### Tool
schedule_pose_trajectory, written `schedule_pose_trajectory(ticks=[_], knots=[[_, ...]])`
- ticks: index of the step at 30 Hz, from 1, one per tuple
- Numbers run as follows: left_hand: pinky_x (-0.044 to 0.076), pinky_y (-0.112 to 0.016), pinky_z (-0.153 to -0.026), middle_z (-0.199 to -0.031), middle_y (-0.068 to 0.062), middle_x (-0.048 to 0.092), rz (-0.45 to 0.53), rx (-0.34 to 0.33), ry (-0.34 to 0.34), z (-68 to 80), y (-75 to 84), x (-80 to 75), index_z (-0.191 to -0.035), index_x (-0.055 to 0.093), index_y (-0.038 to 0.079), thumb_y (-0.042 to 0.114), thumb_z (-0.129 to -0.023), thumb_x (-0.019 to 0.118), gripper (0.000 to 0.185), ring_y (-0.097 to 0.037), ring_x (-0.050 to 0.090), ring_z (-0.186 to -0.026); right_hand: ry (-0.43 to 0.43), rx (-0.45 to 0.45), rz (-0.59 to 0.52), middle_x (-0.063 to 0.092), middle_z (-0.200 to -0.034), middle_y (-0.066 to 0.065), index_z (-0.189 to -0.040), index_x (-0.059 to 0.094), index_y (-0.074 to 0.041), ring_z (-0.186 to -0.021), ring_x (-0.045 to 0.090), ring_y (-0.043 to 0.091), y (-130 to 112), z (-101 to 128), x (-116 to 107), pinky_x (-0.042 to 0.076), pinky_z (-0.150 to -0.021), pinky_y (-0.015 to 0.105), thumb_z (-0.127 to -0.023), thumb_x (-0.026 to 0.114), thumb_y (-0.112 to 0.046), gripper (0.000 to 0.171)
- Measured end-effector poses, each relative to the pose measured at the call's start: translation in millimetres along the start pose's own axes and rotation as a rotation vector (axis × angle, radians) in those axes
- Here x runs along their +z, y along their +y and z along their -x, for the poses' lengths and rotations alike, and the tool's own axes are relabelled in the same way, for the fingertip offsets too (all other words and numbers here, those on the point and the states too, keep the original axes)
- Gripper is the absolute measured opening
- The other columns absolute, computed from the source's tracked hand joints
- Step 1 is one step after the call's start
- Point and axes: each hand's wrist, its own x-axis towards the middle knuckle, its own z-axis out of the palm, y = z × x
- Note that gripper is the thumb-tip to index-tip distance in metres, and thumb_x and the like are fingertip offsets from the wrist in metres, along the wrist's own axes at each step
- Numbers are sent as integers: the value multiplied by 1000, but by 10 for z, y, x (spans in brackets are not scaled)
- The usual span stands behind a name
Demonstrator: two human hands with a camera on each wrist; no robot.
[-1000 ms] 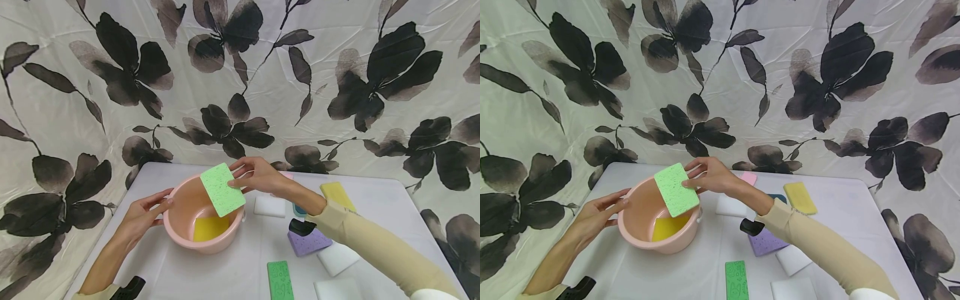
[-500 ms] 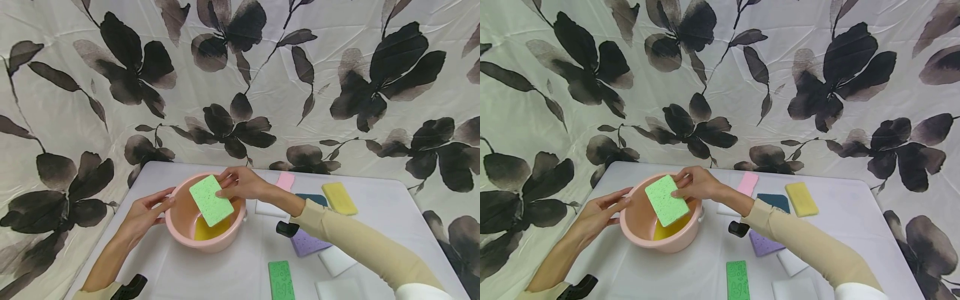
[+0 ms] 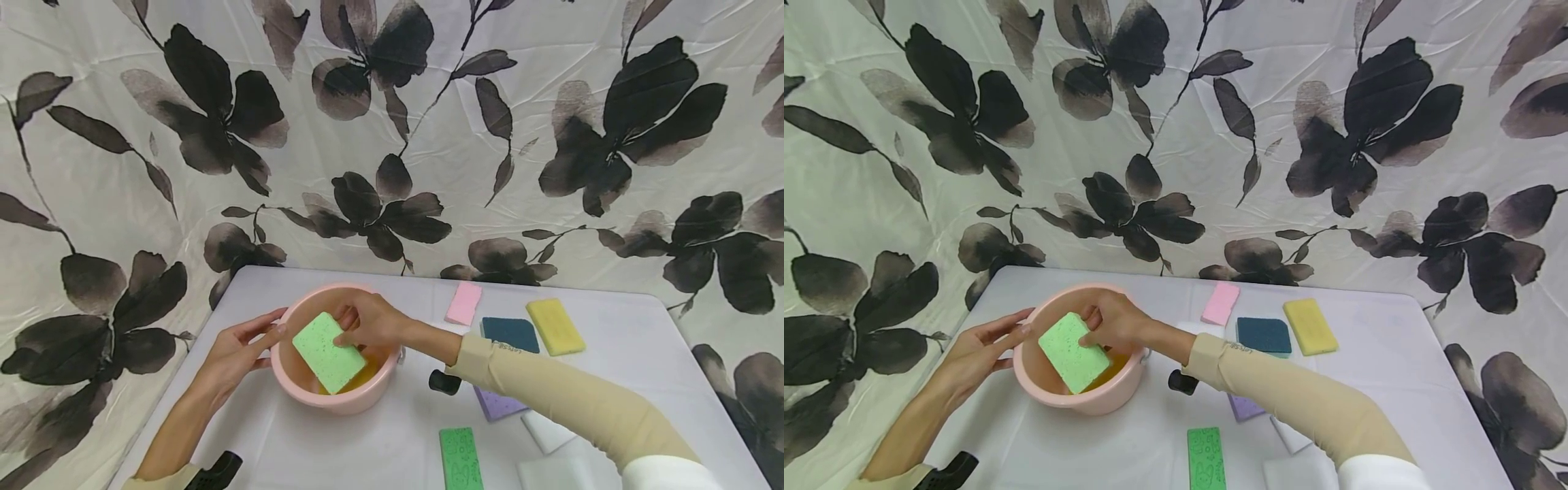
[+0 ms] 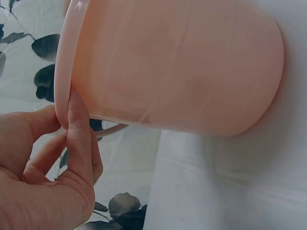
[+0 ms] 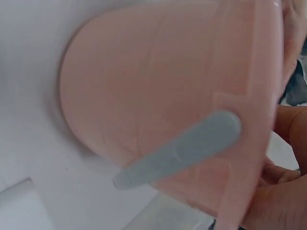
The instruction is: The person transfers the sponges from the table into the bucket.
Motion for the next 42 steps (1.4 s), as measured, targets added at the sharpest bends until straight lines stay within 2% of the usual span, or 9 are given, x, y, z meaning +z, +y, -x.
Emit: schedule_pose_trajectory(ticks=[5, 11, 18, 25, 34, 38, 42], knots=[[60, -25, -78, -137, -15, 56, 6, 8, -6, 3, -9, 11, -154, 50, 14, 43, -97, 71, 67, -5, 62, -96, -24, -16, 110, 69, -90, 9, -105, 69, 0, -75, 58, 9, 25, -33, 114, 51, -68, 14, -83, 86, -6, 29], [60, -25, -77, -138, -15, 55, 5, 14, -2, 4, -4, -3, -154, 50, 14, 43, -97, 71, 67, -4, 63, -96, -68, -2, 153, 66, -87, 7, -106, 66, 1, -78, 56, 11, 37, -106, 188, 48, -69, 15, -84, 84, -4, 29], [60, -25, -77, -136, -15, 56, 17, 19, -10, -4, -19, -13, -154, 49, 14, 40, -98, 71, 66, -3, 62, -95, -137, 62, 172, 59, -80, 3, -101, 64, 2, -75, 52, 12, 36, -136, 273, 47, -63, 16, -86, 81, -2, 23], [60, -25, -77, -132, -12, 58, 21, 16, -11, -2, -18, 2, -154, 50, 14, 40, -97, 72, 66, -5, 63, -95, -158, 154, 207, 58, -84, 0, -104, 66, 2, -77, 52, 13, 37, -145, 322, 48, -61, 17, -89, 78, -3, 20], [60, -24, -77, -138, -14, 57, 7, 19, -13, 3, -5, 16, -154, 50, 15, 42, -97, 72, 66, -4, 62, -94, -222, 184, 297, 49, -78, -1, -102, 66, -2, -75, 48, 12, 47, -111, 293, 40, -61, 19, -92, 69, -2, 11], [60, -24, -77, -137, -14, 57, 3, 21, -12, -9, -15, 8, -154, 50, 15, 42, -97, 72, 66, -4, 62, -94, -234, 165, 331, 49, -80, -1, -104, 64, -4, -78, 48, 12, 35, -112, 287, 40, -63, 19, -95, 68, -5, 10], [60, -24, -77, -137, -14, 57, 8, 20, -14, -22, -28, -3, -154, 50, 15, 41, -97, 72, 66, -3, 62, -95, -205, 104, 305, 56, -86, 1, -112, 65, 0, -82, 50, 13, 43, -116, 262, 43, -68, 18, -96, 67, -6, 17]])
